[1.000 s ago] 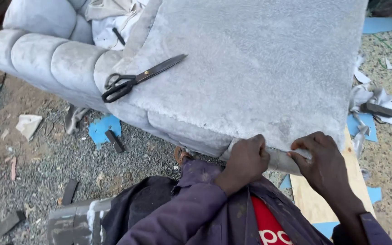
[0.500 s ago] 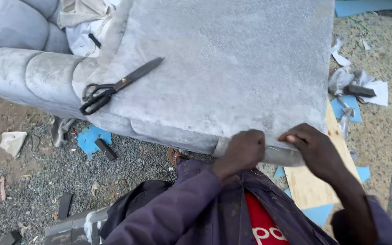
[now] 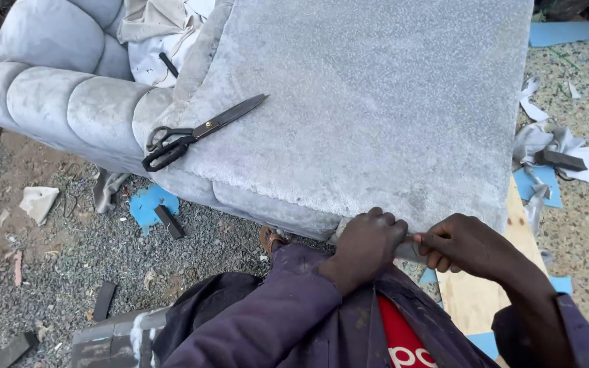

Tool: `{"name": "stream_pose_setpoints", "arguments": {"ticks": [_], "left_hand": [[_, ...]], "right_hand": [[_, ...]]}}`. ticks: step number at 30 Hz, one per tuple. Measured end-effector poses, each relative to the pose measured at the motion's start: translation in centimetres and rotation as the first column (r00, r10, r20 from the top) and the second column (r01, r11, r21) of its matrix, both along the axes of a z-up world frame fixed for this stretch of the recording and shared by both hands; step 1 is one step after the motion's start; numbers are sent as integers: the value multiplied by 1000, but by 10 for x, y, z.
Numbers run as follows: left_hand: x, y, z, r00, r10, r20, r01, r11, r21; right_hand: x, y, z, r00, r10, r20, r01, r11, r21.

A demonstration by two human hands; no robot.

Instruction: Hand-stitching fabric onto a furniture frame using a needle and thread

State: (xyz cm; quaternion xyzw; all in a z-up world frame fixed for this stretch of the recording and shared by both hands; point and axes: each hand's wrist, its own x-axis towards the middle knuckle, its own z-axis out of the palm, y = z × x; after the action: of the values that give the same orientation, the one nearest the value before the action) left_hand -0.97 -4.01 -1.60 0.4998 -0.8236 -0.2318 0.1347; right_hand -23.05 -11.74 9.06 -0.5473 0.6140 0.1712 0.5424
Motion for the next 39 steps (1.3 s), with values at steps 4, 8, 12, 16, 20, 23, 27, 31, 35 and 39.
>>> {"name": "stream_pose_setpoints", "arguments": {"ticks": [4,8,12,16,20,23,27,31,35,39], "left_hand": [[4,-4,32,994,104,27,-92,955,-280],[-5,-19,49,988,-106,-116,69,955,-288],[-44,-34,23,933,-350,-79,310,897,-314],[-87,-14,19,857,-446,-259,374,883,-284],[-87,13,31,906,54,-419,9,989,147],[-61,59,48,530,614,-585,-309,782,541],[-40,121,62,-265,902,-341,-113,322,940],[-9,177,45,-159,890,-428,-253,383,889],[41,180,39,-2,926,-377,-628,292,721],[43,142,12,420,844,-334,-737,532,418]], "right_hand": [[-3,2,-2,989,138,-55,-144,982,-120],[-34,29,-47,978,199,-65,-210,931,-298],[-74,70,-72,1000,-11,21,18,919,-394],[-116,95,-43,974,-226,9,218,926,-308],[-124,86,-35,817,-432,383,522,835,-171],[-100,82,-60,674,-515,530,481,850,214],[-68,84,-96,338,-762,552,200,631,749],[-62,84,-96,158,-823,545,179,567,804],[-60,103,-113,104,-868,486,387,485,784],[-56,122,-95,236,-804,545,657,545,520]]}}
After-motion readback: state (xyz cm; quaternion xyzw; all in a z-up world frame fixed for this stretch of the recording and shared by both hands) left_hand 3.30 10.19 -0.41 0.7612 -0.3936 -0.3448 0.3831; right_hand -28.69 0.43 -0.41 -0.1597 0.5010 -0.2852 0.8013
